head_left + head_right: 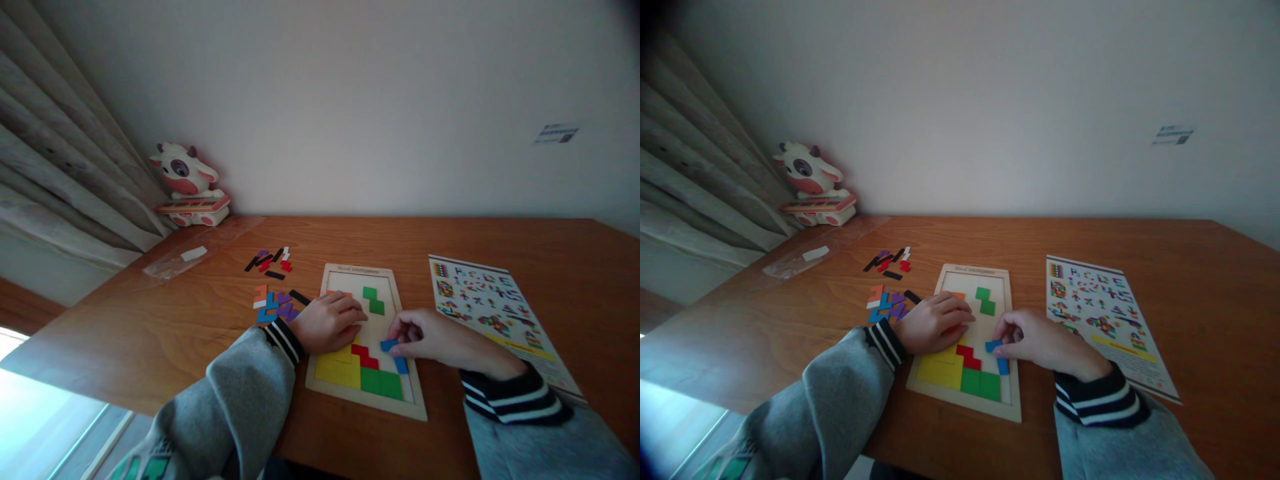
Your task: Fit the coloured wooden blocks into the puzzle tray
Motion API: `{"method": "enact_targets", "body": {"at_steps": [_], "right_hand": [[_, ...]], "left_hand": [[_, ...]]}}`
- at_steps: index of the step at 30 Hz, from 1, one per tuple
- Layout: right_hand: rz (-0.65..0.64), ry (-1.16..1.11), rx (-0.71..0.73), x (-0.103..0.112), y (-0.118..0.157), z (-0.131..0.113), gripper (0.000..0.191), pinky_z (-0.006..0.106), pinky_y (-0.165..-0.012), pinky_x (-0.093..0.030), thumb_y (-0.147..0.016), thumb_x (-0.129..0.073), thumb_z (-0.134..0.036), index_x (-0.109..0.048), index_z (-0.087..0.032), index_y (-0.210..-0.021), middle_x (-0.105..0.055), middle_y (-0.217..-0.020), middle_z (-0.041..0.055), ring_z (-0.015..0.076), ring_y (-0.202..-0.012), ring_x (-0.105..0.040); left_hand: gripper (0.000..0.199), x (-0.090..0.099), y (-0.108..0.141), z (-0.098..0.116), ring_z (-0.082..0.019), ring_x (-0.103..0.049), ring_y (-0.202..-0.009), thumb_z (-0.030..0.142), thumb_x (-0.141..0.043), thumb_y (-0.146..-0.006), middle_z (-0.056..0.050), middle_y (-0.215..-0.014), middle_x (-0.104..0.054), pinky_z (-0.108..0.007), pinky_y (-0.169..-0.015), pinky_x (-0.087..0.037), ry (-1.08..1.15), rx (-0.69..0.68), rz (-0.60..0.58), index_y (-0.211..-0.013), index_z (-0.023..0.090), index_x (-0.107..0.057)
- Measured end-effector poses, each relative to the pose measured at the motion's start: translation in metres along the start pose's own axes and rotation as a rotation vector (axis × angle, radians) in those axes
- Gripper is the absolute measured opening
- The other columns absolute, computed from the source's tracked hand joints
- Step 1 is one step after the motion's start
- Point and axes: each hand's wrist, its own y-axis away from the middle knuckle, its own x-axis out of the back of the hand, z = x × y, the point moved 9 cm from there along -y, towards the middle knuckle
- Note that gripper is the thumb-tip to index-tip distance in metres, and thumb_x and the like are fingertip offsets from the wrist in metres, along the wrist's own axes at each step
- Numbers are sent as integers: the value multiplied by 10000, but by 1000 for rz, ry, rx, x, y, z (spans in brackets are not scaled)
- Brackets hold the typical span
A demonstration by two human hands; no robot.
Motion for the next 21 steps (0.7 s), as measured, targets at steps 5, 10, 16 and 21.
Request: {"method": "enact_targets", "body": {"at_steps": [5,10,16,21], "right_hand": [[-5,67,9,-3,1,-5,308,243,-565,-369,-694,-787,-358,-700,-180,-929,-577,-729,-17,135,-662,-512],[-26,139,-4,-2,4,-10,326,253,-581,-371,-685,-808,-413,-730,-186,-906,-599,-768,4,153,-698,-534],[-103,183,19,-2,13,-20,288,267,-656,-408,-735,-766,-486,-785,-199,-762,-641,-842,42,178,-776,-592],[-78,192,7,-3,11,-16,408,269,-579,-359,-761,-713,-592,-755,-186,-745,-644,-748,33,167,-687,-562]], "left_hand": [[231,-3,0,0,-206,-620,-1046,170,-516,-921,-95,-1123,-685,-351,-970,-513,11,-10,-25,-1101,169,-661],[223,-5,0,0,-206,-620,-1049,155,-521,-917,-95,-1125,-686,-343,-966,-509,14,-8,-30,-1082,167,-670],[208,-5,1,1,-204,-623,-1022,166,-516,-926,-94,-1119,-685,-347,-950,-512,9,-16,-31,-1057,168,-678],[210,-8,2,0,-200,-626,-1025,164,-527,-910,-89,-1138,-677,-339,-939,-514,8,-13,-59,-1061,181,-672]]}}
